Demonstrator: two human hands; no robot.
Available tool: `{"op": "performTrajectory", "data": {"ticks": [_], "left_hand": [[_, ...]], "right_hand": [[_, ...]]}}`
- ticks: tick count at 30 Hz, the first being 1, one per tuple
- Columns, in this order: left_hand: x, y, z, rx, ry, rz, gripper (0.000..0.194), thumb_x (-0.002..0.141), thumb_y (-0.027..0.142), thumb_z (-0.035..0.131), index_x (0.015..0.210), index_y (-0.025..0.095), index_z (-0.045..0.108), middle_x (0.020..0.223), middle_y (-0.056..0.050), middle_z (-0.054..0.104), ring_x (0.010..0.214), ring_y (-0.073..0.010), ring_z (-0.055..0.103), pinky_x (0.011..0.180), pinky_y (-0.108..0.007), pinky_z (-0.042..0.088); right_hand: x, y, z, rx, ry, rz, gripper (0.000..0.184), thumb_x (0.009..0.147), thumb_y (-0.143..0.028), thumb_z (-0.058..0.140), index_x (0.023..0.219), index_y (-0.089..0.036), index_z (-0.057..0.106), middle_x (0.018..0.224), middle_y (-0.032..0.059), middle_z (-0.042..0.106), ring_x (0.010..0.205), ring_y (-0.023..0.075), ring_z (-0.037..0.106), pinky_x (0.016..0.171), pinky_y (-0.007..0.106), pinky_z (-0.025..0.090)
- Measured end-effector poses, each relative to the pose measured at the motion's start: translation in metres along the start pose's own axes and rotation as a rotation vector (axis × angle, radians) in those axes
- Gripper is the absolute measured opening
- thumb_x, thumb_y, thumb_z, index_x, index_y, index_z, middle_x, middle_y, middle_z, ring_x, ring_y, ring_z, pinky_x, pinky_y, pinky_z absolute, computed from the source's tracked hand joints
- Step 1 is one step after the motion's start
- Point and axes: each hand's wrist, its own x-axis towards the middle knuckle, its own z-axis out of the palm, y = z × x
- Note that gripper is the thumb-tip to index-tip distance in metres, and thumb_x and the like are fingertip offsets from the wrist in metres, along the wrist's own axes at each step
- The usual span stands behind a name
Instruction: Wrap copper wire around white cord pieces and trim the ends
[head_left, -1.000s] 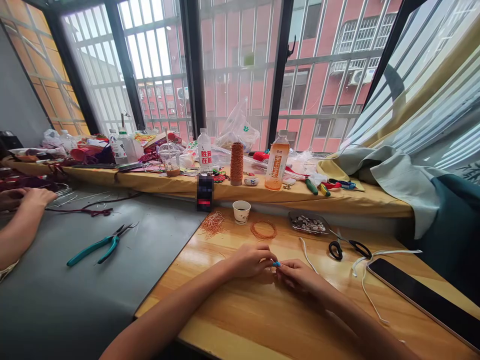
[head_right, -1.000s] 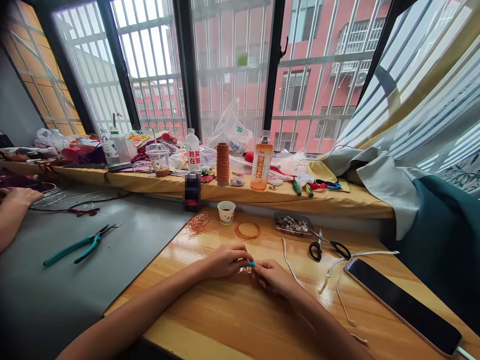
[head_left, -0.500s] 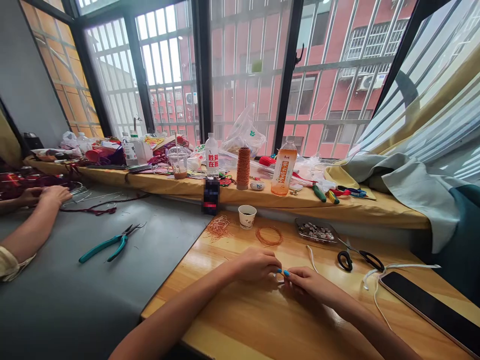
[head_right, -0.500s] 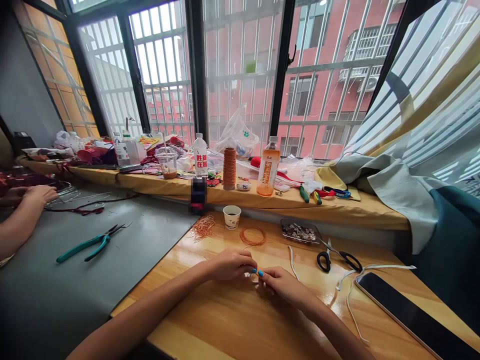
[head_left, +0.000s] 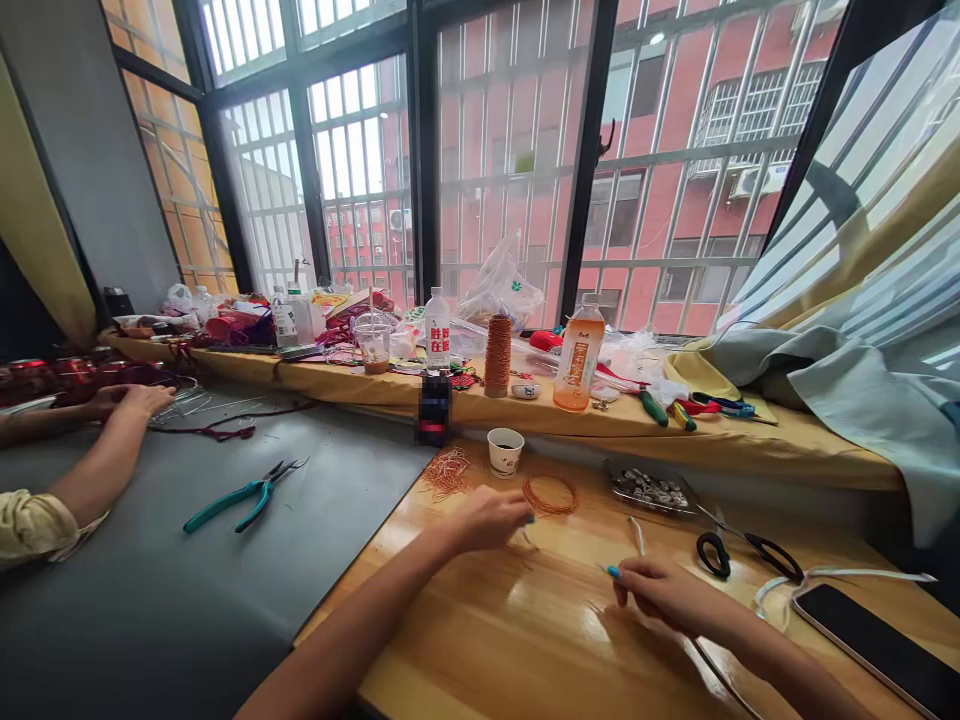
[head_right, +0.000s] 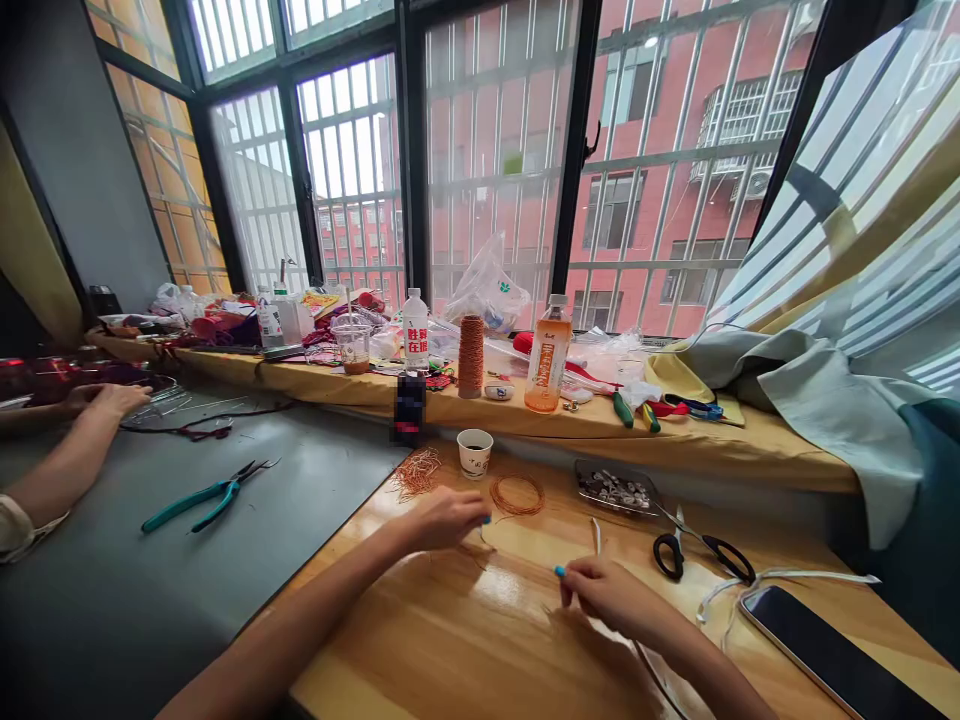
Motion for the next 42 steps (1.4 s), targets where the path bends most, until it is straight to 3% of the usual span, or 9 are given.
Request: {"op": "performTrajectory", "data": {"ticks": [4,7,13,21,27,31,34,38,42], "left_hand": [[0.003,-0.002,-0.010,-0.404,0.298,-0.206,0.017,0.082,0.023,0.041,0.084,0.016,0.055,0.073,-0.003,0.058,0.059,-0.0089,0.051,0.054,-0.019,0.038],[0.008,0.016,-0.011,-0.830,0.319,-0.329,0.015,0.079,0.029,0.045,0.084,0.016,0.049,0.065,0.002,0.052,0.042,-0.0040,0.040,0.041,-0.016,0.032],[0.008,0.042,-0.004,-1.257,0.335,-0.425,0.027,0.071,0.034,0.055,0.078,0.018,0.035,0.069,0.005,0.046,0.041,-0.0001,0.032,0.036,-0.012,0.023],[0.008,0.053,0.004,-1.296,0.291,-0.518,0.028,0.069,0.037,0.056,0.076,0.017,0.038,0.069,0.004,0.049,0.037,0.0001,0.031,0.031,-0.013,0.023],[0.009,0.053,0.004,-1.342,0.311,-0.529,0.027,0.069,0.037,0.056,0.081,0.015,0.046,0.072,0.002,0.055,0.036,-0.0001,0.032,0.032,-0.015,0.023],[0.009,0.050,0.004,-1.331,0.236,-0.482,0.031,0.076,0.042,0.045,0.087,0.014,0.049,0.076,-0.001,0.056,0.034,-0.0003,0.034,0.034,-0.016,0.024],[0.009,0.050,0.003,-1.182,0.207,-0.483,0.036,0.081,0.043,0.034,0.087,0.014,0.053,0.070,0.000,0.054,0.035,-0.0011,0.035,0.036,-0.017,0.026],[0.008,0.054,0.004,-0.957,0.244,-0.427,0.028,0.073,0.040,0.050,0.080,0.014,0.058,0.080,-0.002,0.052,0.045,-0.0024,0.038,0.040,-0.017,0.031],[0.009,0.052,0.009,-1.108,0.257,-0.557,0.029,0.068,0.041,0.055,0.070,0.012,0.059,0.073,-0.001,0.051,0.042,-0.0022,0.036,0.037,-0.017,0.028]], "right_hand": [[0.008,0.005,-0.016,0.222,0.254,-0.085,0.044,0.057,-0.061,0.048,0.067,-0.017,0.049,0.042,-0.0099,0.030,0.031,0.0015,0.017,0.034,0.018,0.008],[0.006,-0.002,-0.008,0.367,0.366,-0.146,0.043,0.056,-0.056,0.055,0.072,-0.017,0.048,0.047,-0.0098,0.032,0.034,0.0009,0.019,0.035,0.017,0.009],[-0.011,-0.021,0.025,0.418,0.237,-0.254,0.049,0.059,-0.054,0.058,0.088,-0.015,0.053,0.057,-0.0050,0.047,0.034,0.0001,0.020,0.035,0.019,0.010],[-0.018,-0.026,0.040,0.431,0.022,-0.205,0.034,0.067,-0.045,0.056,0.059,-0.012,0.056,0.039,-0.0086,0.033,0.031,0.0006,0.016,0.034,0.021,0.005],[-0.013,-0.021,0.043,0.574,-0.077,-0.134,0.027,0.064,-0.038,0.058,0.063,-0.011,0.056,0.052,-0.0024,0.056,0.025,-0.0019,0.017,0.033,0.022,0.003],[-0.010,-0.019,0.043,0.623,-0.048,-0.129,0.025,0.061,-0.037,0.058,0.062,-0.013,0.053,0.051,-0.0033,0.056,0.025,-0.0017,0.018,0.032,0.021,0.003],[-0.012,-0.022,0.043,0.593,-0.005,-0.122,0.027,0.061,-0.039,0.057,0.057,-0.014,0.050,0.046,-0.0052,0.051,0.025,-0.0012,0.018,0.032,0.021,0.004],[-0.015,-0.024,0.045,0.475,0.037,-0.139,0.027,0.063,-0.040,0.054,0.056,-0.015,0.048,0.045,-0.0059,0.047,0.029,0.0000,0.017,0.034,0.020,0.007],[-0.013,-0.021,0.046,0.266,0.081,-0.206,0.027,0.066,-0.040,0.053,0.056,-0.015,0.048,0.050,-0.0042,0.047,0.035,0.0023,0.022,0.036,0.020,0.013]]}}
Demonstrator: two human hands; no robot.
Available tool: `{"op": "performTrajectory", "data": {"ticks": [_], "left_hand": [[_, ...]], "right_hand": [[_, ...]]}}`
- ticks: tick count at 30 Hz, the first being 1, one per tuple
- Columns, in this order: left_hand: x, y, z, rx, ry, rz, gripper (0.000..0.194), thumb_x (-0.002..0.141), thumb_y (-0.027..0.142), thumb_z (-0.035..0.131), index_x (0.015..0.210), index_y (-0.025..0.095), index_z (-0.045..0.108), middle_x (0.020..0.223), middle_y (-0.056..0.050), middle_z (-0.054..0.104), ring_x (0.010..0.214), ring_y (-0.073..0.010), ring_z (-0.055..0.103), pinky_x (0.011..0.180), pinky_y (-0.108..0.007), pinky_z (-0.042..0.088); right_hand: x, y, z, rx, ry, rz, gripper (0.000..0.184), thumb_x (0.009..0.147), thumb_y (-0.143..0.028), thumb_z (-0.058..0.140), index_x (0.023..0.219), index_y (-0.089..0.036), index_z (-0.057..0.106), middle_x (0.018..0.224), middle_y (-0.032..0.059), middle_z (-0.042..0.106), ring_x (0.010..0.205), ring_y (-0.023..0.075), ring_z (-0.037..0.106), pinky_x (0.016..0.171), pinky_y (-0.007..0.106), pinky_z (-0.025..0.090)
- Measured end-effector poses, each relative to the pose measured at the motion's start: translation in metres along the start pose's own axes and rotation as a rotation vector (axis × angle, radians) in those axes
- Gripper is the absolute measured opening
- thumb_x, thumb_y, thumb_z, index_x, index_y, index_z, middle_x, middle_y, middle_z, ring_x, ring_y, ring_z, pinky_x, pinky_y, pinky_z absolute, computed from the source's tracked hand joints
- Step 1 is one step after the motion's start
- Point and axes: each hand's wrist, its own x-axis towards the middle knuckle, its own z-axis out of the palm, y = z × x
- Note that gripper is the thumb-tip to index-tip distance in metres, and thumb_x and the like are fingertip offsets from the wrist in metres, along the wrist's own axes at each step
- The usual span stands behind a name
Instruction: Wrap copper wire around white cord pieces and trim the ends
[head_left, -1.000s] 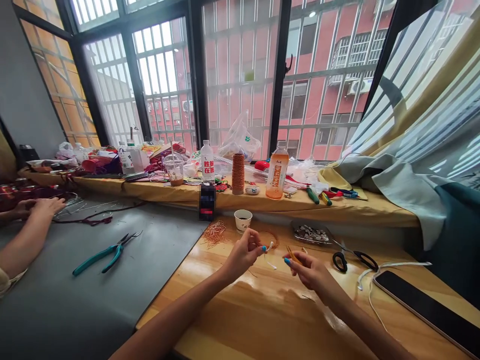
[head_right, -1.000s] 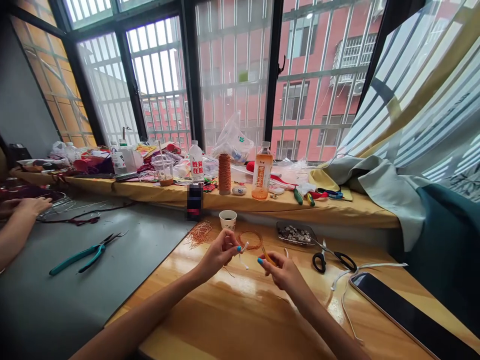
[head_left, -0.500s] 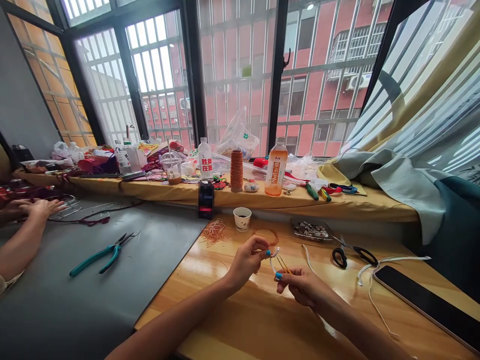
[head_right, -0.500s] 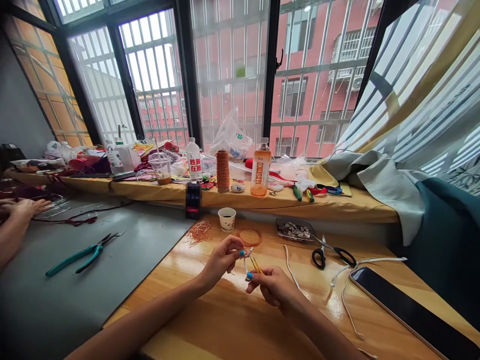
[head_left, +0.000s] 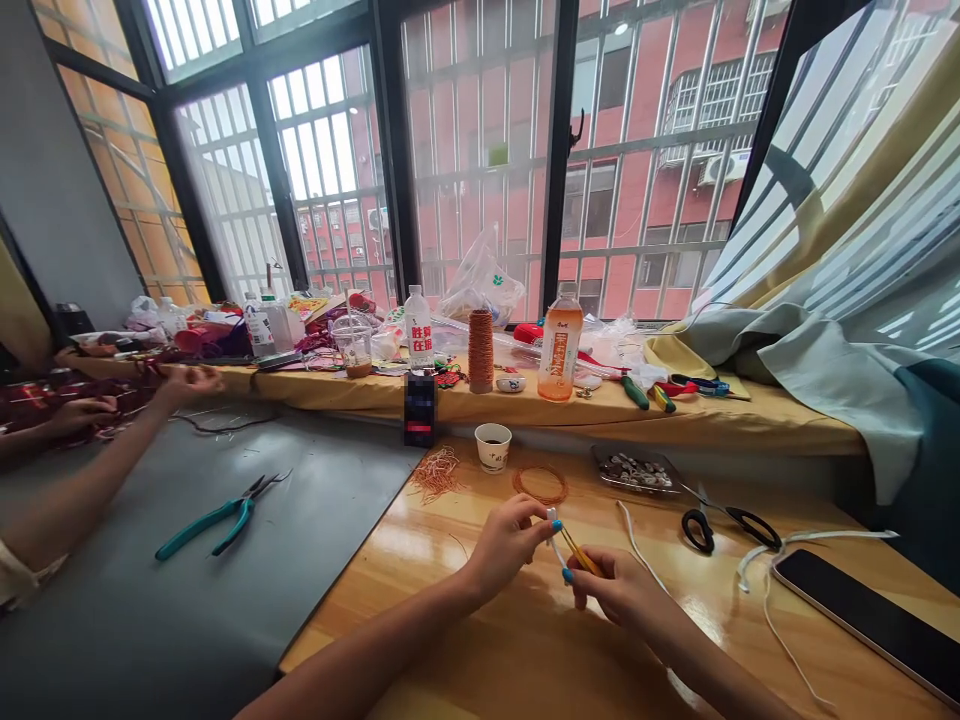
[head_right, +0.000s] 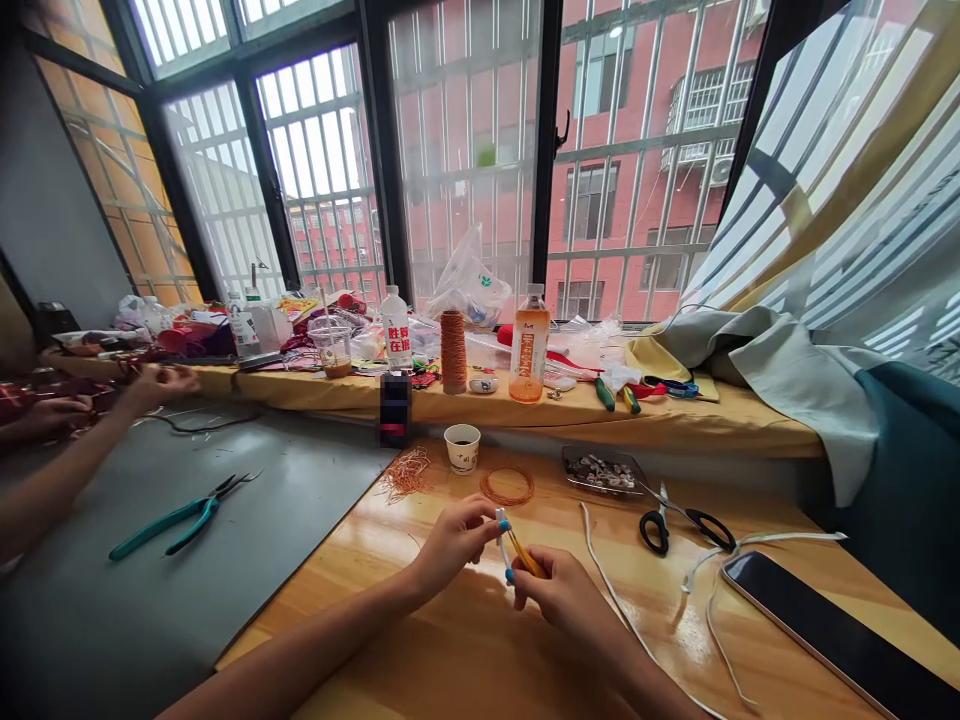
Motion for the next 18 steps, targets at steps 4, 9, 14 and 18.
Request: {"op": "performTrajectory", "data": {"ticks": [4,9,14,18], "left_hand": [[0.006,-0.004,-0.002,-0.242,0.033,-0.188,0.032,0.063,0.041,0.059,0.064,0.009,0.059,0.062,0.000,0.052,0.037,-0.0012,0.030,0.037,-0.019,0.022],[0.011,-0.006,-0.002,-0.288,0.004,-0.200,0.030,0.058,0.039,0.063,0.063,0.010,0.060,0.064,0.001,0.053,0.037,-0.0008,0.032,0.037,-0.019,0.020],[0.015,-0.005,-0.012,-0.203,0.034,-0.329,0.043,0.062,0.046,0.058,0.089,0.014,0.056,0.043,0.008,0.040,0.036,-0.0042,0.034,0.038,-0.017,0.021],[0.009,-0.001,-0.013,-0.156,-0.161,-0.352,0.042,0.065,0.051,0.054,0.082,0.013,0.061,0.041,0.007,0.040,0.037,-0.0036,0.033,0.039,-0.017,0.018]], "right_hand": [[-0.004,-0.005,-0.001,-0.232,0.048,-0.141,0.030,0.072,-0.043,0.049,0.059,-0.016,0.050,0.053,-0.0029,0.046,0.045,0.0069,0.032,0.043,0.020,0.023],[-0.010,-0.012,0.002,-0.394,0.032,-0.242,0.031,0.074,-0.046,0.046,0.064,-0.018,0.051,0.056,-0.0013,0.051,0.050,0.0107,0.040,0.049,0.022,0.029],[-0.002,0.001,-0.006,-0.404,0.394,-0.185,0.034,0.073,-0.052,0.041,0.066,-0.021,0.050,0.057,0.0005,0.053,0.051,0.0137,0.046,0.051,0.023,0.034],[0.001,0.007,-0.012,-0.431,0.544,-0.218,0.037,0.069,-0.057,0.042,0.075,-0.022,0.052,0.057,0.0017,0.054,0.052,0.0165,0.049,0.053,0.025,0.037]]}}
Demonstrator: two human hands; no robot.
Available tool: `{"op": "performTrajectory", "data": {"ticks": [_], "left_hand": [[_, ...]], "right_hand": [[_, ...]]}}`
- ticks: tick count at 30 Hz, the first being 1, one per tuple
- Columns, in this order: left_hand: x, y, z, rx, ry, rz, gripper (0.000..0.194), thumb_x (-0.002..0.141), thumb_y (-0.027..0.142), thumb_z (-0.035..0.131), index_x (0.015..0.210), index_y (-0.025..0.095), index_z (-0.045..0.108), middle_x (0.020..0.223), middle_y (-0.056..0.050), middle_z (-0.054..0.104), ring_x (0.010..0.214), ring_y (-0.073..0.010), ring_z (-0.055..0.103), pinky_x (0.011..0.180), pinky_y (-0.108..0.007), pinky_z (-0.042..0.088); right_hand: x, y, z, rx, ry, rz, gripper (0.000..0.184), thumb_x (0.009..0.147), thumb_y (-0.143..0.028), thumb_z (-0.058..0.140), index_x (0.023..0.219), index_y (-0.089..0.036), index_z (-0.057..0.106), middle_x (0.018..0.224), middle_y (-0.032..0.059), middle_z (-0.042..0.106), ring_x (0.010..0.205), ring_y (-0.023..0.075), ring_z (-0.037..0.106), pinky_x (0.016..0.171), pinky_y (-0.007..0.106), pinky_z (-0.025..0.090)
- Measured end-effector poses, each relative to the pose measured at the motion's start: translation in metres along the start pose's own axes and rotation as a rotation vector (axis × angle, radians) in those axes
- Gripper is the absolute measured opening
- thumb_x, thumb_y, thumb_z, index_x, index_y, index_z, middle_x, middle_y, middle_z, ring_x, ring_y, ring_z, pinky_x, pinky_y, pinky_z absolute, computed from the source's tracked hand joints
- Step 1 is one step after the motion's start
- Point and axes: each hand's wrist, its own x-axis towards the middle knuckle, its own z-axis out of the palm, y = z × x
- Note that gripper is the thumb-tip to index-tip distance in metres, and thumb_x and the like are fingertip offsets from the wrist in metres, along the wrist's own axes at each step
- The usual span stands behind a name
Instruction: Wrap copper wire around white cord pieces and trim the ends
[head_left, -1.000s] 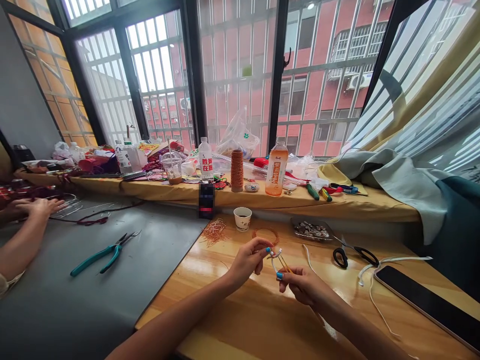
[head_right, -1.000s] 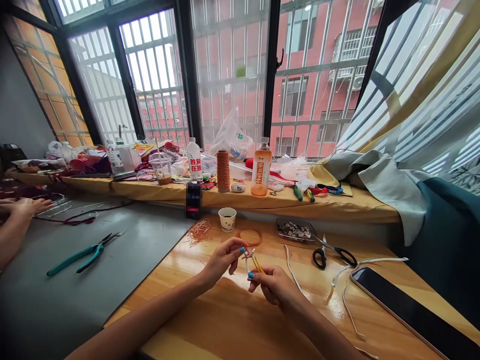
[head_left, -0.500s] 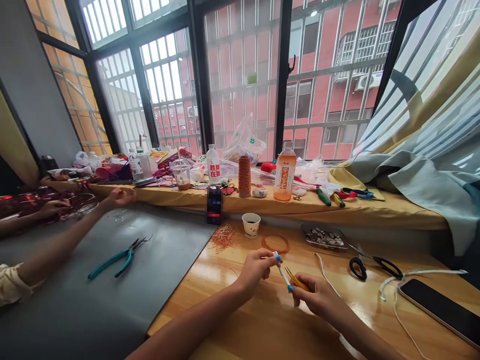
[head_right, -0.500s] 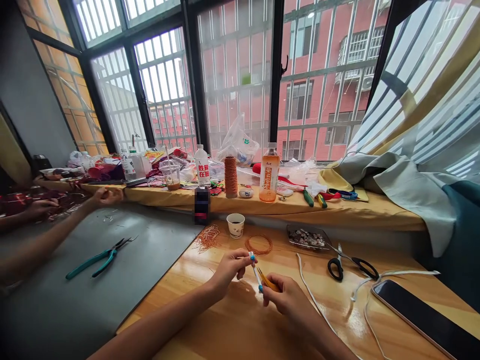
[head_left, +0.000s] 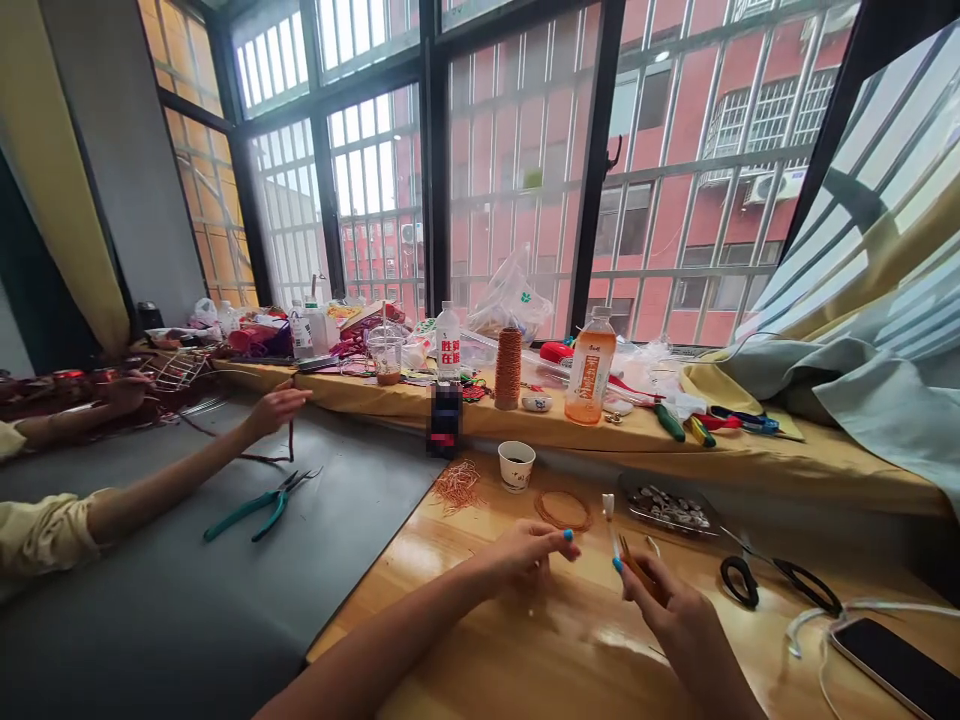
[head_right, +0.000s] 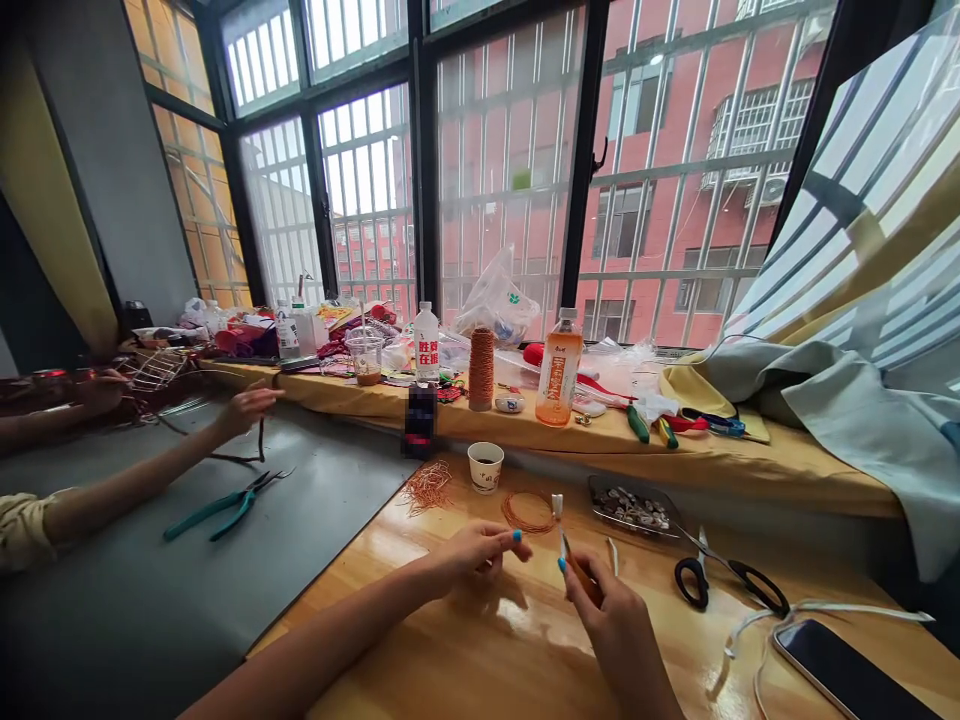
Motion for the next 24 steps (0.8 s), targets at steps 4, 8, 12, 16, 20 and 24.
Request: {"op": "performTrajectory", "data": {"ticks": [4,8,12,16,20,24], "left_hand": [[-0.003,-0.006,0.012,-0.114,-0.131,0.001,0.036,0.062,0.045,0.059,0.080,0.014,0.062,0.052,0.004,0.049,0.038,-0.0028,0.037,0.039,-0.017,0.020],[0.003,-0.012,0.016,-0.185,-0.114,-0.023,0.031,0.055,0.035,0.065,0.077,0.013,0.061,0.054,0.005,0.050,0.035,-0.0032,0.038,0.036,-0.017,0.024],[0.006,-0.012,0.015,-0.164,-0.193,-0.031,0.027,0.057,0.031,0.061,0.078,0.013,0.062,0.048,0.005,0.049,0.035,-0.0050,0.041,0.037,-0.018,0.029],[0.006,-0.015,0.016,-0.154,-0.094,-0.041,0.021,0.053,0.028,0.065,0.065,0.012,0.059,0.044,0.005,0.048,0.036,-0.0043,0.041,0.038,-0.017,0.027],[0.007,-0.015,0.014,-0.166,-0.001,-0.055,0.024,0.054,0.033,0.063,0.062,0.012,0.056,0.049,0.004,0.053,0.032,-0.0036,0.038,0.034,-0.018,0.023],[0.002,-0.008,0.012,-0.172,0.061,-0.084,0.017,0.056,0.028,0.060,0.062,0.012,0.057,0.043,0.005,0.049,0.027,-0.0029,0.032,0.031,-0.019,0.014]], "right_hand": [[-0.005,0.000,0.005,0.009,-0.151,-0.149,0.029,0.074,-0.050,0.042,0.072,-0.022,0.052,0.060,0.0014,0.054,0.054,0.0155,0.049,0.053,0.024,0.038],[-0.009,0.000,0.008,-0.036,-0.236,-0.200,0.022,0.079,-0.040,0.041,0.071,-0.021,0.051,0.061,0.0013,0.053,0.055,0.0148,0.048,0.053,0.024,0.037],[-0.012,-0.006,0.007,-0.052,-0.276,-0.188,0.020,0.077,-0.036,0.043,0.066,-0.021,0.050,0.059,0.0015,0.054,0.055,0.0153,0.049,0.053,0.024,0.038],[-0.012,-0.007,0.010,-0.115,-0.226,-0.189,0.020,0.078,-0.034,0.043,0.064,-0.021,0.050,0.059,0.0020,0.056,0.054,0.0158,0.051,0.052,0.025,0.040],[0.000,0.012,0.017,-0.202,-0.095,-0.502,0.022,0.082,-0.026,0.034,0.089,-0.021,0.055,0.083,0.0084,0.060,0.076,0.0199,0.057,0.064,0.030,0.046],[0.007,0.029,0.015,-0.366,0.036,-0.770,0.033,0.079,-0.014,0.034,0.108,-0.018,0.050,0.084,0.0089,0.059,0.078,0.0186,0.057,0.066,0.030,0.046]]}}
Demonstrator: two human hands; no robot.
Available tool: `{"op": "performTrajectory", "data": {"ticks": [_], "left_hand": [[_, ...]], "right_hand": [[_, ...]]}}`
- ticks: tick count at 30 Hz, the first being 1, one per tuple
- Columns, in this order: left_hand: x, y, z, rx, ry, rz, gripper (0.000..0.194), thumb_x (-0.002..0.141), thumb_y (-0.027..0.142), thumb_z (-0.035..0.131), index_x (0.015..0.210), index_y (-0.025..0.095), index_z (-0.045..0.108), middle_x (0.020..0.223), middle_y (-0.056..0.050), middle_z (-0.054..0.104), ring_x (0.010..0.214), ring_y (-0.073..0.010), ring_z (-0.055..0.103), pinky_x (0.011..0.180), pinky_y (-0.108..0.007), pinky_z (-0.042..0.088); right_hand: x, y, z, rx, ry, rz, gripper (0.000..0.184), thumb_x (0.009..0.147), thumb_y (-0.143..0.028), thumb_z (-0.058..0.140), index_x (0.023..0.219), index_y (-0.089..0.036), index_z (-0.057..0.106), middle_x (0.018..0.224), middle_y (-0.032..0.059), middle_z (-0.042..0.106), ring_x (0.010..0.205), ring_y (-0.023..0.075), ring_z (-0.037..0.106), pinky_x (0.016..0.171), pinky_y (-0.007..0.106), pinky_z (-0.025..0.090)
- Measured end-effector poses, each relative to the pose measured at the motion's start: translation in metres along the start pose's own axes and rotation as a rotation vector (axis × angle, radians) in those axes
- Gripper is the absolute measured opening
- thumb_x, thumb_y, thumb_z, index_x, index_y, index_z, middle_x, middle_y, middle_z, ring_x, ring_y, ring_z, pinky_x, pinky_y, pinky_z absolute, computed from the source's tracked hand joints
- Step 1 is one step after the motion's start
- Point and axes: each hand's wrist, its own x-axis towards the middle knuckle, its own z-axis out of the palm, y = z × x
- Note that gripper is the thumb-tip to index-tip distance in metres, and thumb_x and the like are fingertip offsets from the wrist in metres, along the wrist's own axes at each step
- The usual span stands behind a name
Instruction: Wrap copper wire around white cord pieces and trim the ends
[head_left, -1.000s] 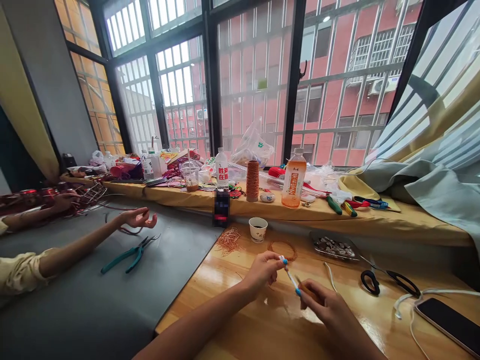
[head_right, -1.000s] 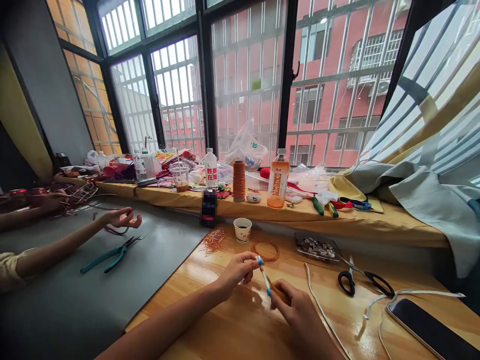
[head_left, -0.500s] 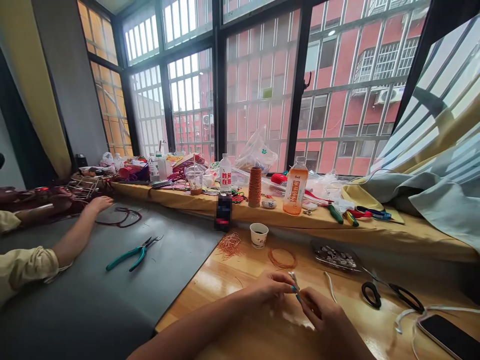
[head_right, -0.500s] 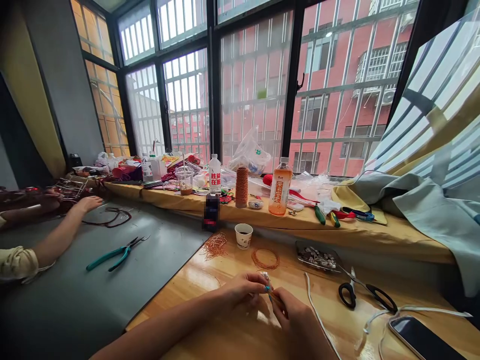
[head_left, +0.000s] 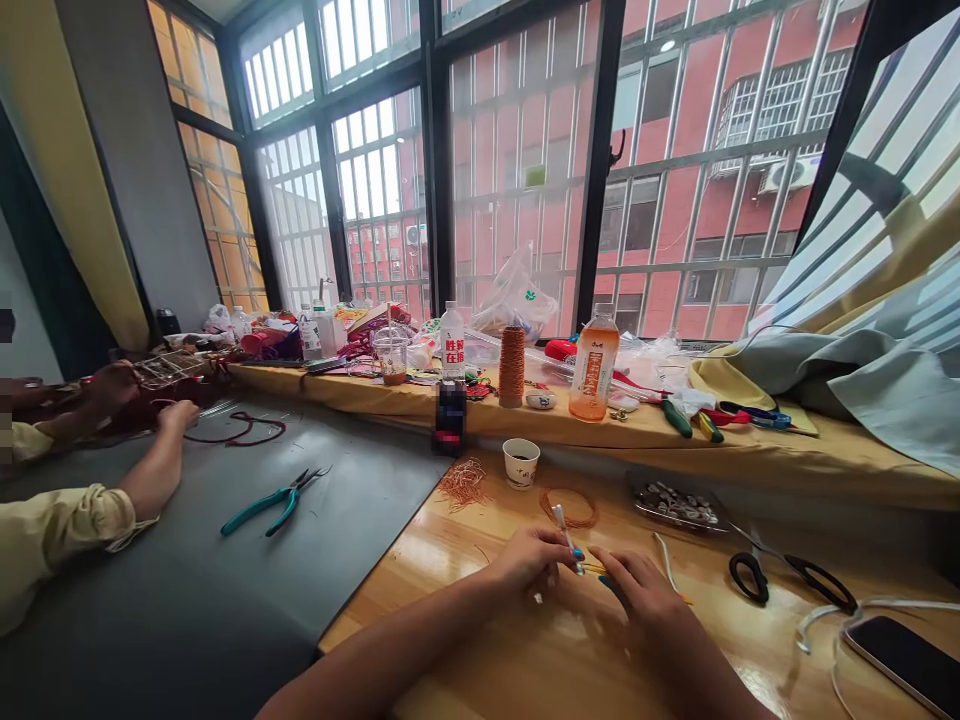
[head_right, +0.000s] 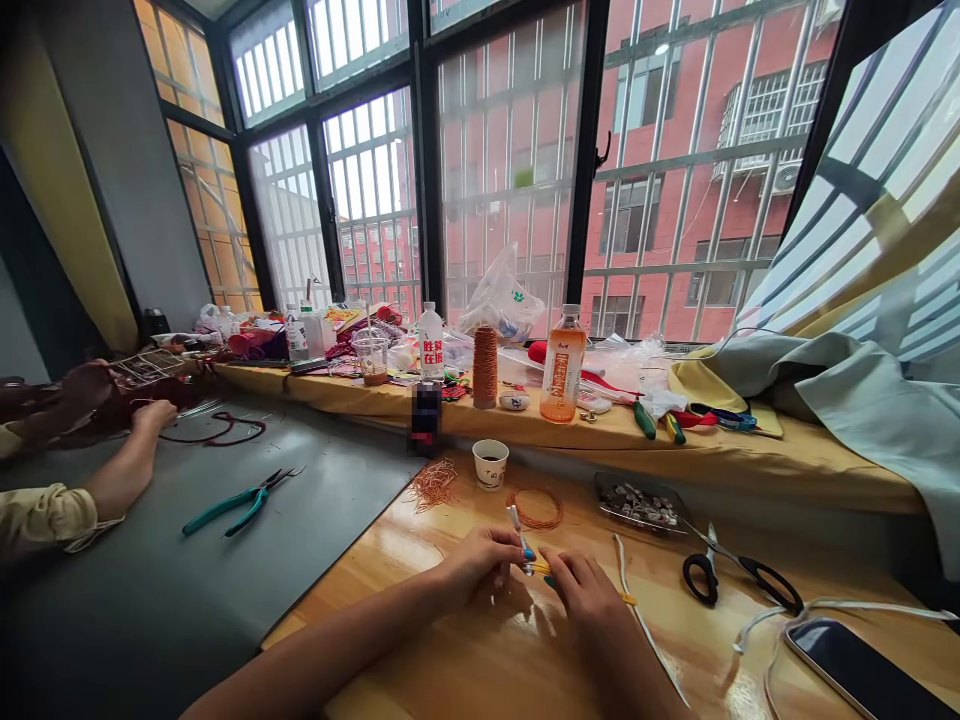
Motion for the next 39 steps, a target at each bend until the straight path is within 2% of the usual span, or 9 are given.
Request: {"op": "performTrajectory", "data": {"ticks": [3,5,8,13,18,32,39], "left_hand": [[-0.003,0.002,0.000,-0.032,0.012,-0.010,0.010,0.057,0.022,0.059,0.060,0.012,0.057,0.034,0.008,0.040,0.026,-0.0020,0.023,0.032,-0.021,0.009],[-0.003,0.000,-0.002,-0.063,0.005,0.000,0.009,0.057,0.020,0.058,0.061,0.012,0.058,0.035,0.007,0.040,0.026,-0.0014,0.020,0.032,-0.021,0.007],[-0.001,-0.004,-0.005,-0.106,-0.004,0.015,0.011,0.057,0.019,0.056,0.064,0.012,0.060,0.043,0.005,0.048,0.027,-0.0009,0.020,0.033,-0.022,0.006],[0.001,-0.002,-0.010,-0.111,-0.019,0.000,0.015,0.056,0.020,0.058,0.068,0.011,0.061,0.055,0.001,0.057,0.028,0.0010,0.018,0.035,-0.023,0.003],[-0.006,0.010,-0.008,-0.089,-0.013,0.031,0.017,0.054,0.021,0.060,0.066,0.009,0.062,0.054,0.000,0.057,0.030,0.0017,0.016,0.038,-0.024,0.002],[-0.011,0.020,-0.007,-0.108,0.013,0.037,0.011,0.052,0.015,0.058,0.061,0.008,0.061,0.049,0.000,0.057,0.031,0.0011,0.016,0.039,-0.024,0.001],[-0.009,0.016,-0.010,-0.071,-0.022,0.028,0.011,0.054,0.016,0.058,0.061,0.008,0.061,0.055,-0.002,0.060,0.031,0.0013,0.016,0.040,-0.024,0.001]], "right_hand": [[-0.002,-0.002,-0.007,-0.150,-0.074,-0.039,0.036,0.079,-0.013,0.035,0.111,-0.020,0.049,0.072,0.0045,0.056,0.062,0.0145,0.055,0.054,0.023,0.044],[-0.001,-0.006,-0.012,-0.252,-0.049,-0.052,0.030,0.082,-0.018,0.036,0.106,-0.018,0.053,0.066,0.0033,0.053,0.054,0.0128,0.053,0.047,0.021,0.040],[0.005,-0.011,-0.017,-0.334,0.053,-0.116,0.028,0.085,-0.021,0.033,0.101,-0.015,0.055,0.068,0.0048,0.054,0.058,0.0137,0.053,0.052,0.023,0.039],[0.010,-0.013,-0.023,-0.350,0.109,-0.192,0.032,0.086,-0.009,0.027,0.093,-0.014,0.058,0.071,0.0060,0.056,0.065,0.0148,0.051,0.061,0.027,0.037],[0.009,-0.016,-0.029,-0.415,0.170,-0.249,0.029,0.083,-0.005,0.035,0.101,-0.013,0.056,0.074,0.0068,0.058,0.068,0.0156,0.051,0.064,0.029,0.036],[0.010,-0.014,-0.032,-0.431,0.163,-0.283,0.030,0.081,-0.003,0.036,0.101,-0.013,0.056,0.072,0.0057,0.059,0.064,0.0148,0.050,0.063,0.029,0.034],[0.010,-0.016,-0.031,-0.418,0.151,-0.261,0.028,0.083,-0.004,0.033,0.090,-0.013,0.059,0.070,0.0048,0.059,0.064,0.0149,0.049,0.064,0.028,0.033]]}}
